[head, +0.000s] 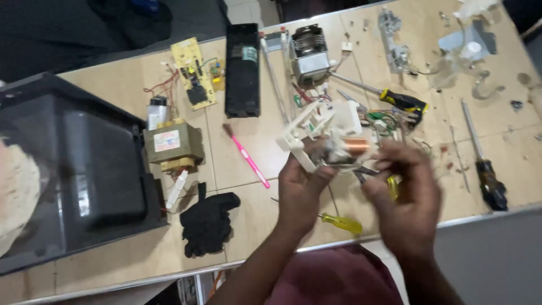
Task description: Inspecting and cleaning microwave oven components including the transformer, capacitor, and fan motor assembly using a toothbrush and screwdriver.
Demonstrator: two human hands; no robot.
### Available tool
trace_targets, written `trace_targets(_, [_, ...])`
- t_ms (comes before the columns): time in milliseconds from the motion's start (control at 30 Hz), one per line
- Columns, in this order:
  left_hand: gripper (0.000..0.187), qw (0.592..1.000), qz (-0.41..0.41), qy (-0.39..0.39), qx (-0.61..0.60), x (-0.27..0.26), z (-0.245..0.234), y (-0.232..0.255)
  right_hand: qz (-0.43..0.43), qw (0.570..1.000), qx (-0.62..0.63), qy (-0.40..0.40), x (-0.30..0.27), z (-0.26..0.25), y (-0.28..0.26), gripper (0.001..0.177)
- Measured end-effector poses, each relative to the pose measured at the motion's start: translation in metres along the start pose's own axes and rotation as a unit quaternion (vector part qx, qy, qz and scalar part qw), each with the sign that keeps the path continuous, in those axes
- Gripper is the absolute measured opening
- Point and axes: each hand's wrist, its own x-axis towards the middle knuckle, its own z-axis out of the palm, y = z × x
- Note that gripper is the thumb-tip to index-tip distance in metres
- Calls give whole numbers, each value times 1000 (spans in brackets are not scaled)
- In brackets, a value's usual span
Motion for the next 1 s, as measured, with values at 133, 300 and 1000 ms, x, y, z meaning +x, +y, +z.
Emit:
trace_targets(133, [61, 993, 38, 38, 108, -10, 23, 27, 110, 978, 163, -68, -20, 22, 4, 82])
trace_targets(300, [62, 930, 184, -42, 315, -11, 12, 32, 197, 915, 352, 19, -14, 20, 9, 85])
trace_targets(1000, [104, 989, 25, -106, -97, -10, -14, 19, -11, 977, 206, 49, -17, -48, 16, 98])
